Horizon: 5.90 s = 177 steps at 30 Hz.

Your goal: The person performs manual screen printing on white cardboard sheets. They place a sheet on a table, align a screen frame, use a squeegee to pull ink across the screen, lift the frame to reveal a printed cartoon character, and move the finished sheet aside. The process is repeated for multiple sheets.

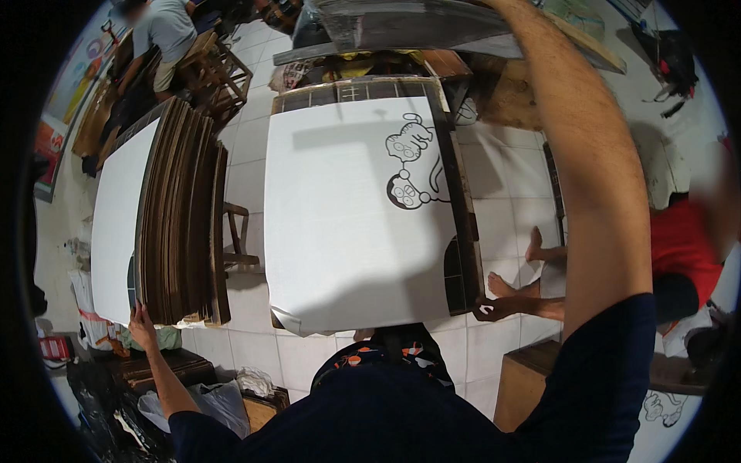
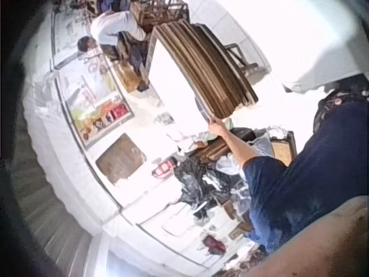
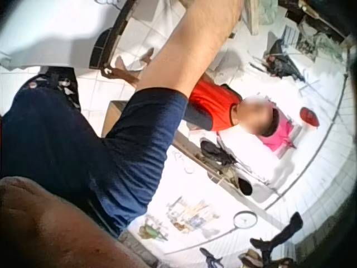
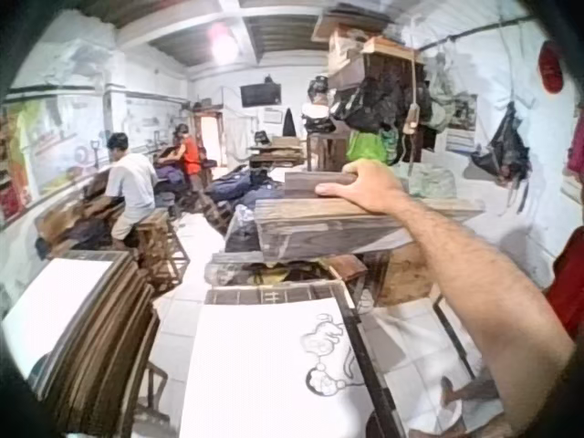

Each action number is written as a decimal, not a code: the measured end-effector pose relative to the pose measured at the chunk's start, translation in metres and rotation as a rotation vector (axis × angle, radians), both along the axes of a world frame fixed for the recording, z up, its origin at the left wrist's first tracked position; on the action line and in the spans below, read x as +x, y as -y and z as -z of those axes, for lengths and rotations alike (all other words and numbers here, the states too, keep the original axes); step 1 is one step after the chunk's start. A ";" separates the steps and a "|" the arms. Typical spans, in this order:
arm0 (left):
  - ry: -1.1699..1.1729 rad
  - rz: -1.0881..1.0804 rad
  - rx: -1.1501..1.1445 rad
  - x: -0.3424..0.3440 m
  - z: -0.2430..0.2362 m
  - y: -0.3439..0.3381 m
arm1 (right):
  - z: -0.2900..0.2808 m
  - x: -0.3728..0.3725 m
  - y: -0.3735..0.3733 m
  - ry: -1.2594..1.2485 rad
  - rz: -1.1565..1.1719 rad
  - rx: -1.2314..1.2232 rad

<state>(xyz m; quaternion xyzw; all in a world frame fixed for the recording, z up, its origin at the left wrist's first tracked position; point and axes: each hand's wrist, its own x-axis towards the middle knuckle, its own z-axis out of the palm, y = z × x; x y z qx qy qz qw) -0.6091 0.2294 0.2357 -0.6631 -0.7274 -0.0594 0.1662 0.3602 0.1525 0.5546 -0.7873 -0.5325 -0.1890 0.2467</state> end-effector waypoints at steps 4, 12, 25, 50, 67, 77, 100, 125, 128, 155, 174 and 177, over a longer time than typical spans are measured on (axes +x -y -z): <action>-0.173 0.298 0.022 -0.006 -0.027 0.001 | 0.001 -0.004 -0.004 0.039 -0.048 0.037; -0.029 0.511 -0.115 0.072 -0.103 -0.002 | 0.016 0.033 -0.027 0.109 0.060 0.015; 0.445 -0.726 0.086 -0.020 -0.003 0.119 | 0.007 0.024 -0.019 0.038 0.064 -0.102; 0.979 -0.112 -0.365 0.318 0.222 0.139 | 0.005 0.004 -0.007 0.048 0.021 0.017; 0.802 -0.168 -0.424 0.367 0.186 0.120 | -0.037 0.025 -0.043 0.008 -0.012 -0.033; 0.687 0.035 -0.201 0.432 0.162 0.108 | 0.001 -0.009 0.005 -0.034 -0.054 -0.009; 2.268 -0.322 -0.863 0.675 0.055 0.199 | 0.341 -0.112 0.162 -0.023 -0.199 0.043; 0.677 0.829 -0.378 0.616 0.190 0.171 | 0.417 -0.075 0.128 -0.203 -0.343 -0.309; 0.660 0.809 -0.400 0.618 0.187 0.170 | 0.430 -0.029 0.056 -0.107 -0.360 -0.272; 0.599 0.819 -0.356 0.620 0.186 0.170 | 0.469 0.072 -0.079 0.029 -0.153 -0.159; 0.637 0.798 -0.416 0.619 0.181 0.170 | 0.443 0.032 -0.051 -0.028 -0.158 -0.125; 0.613 0.796 -0.424 0.619 0.181 0.169 | 0.456 0.049 -0.098 -0.019 -0.218 -0.179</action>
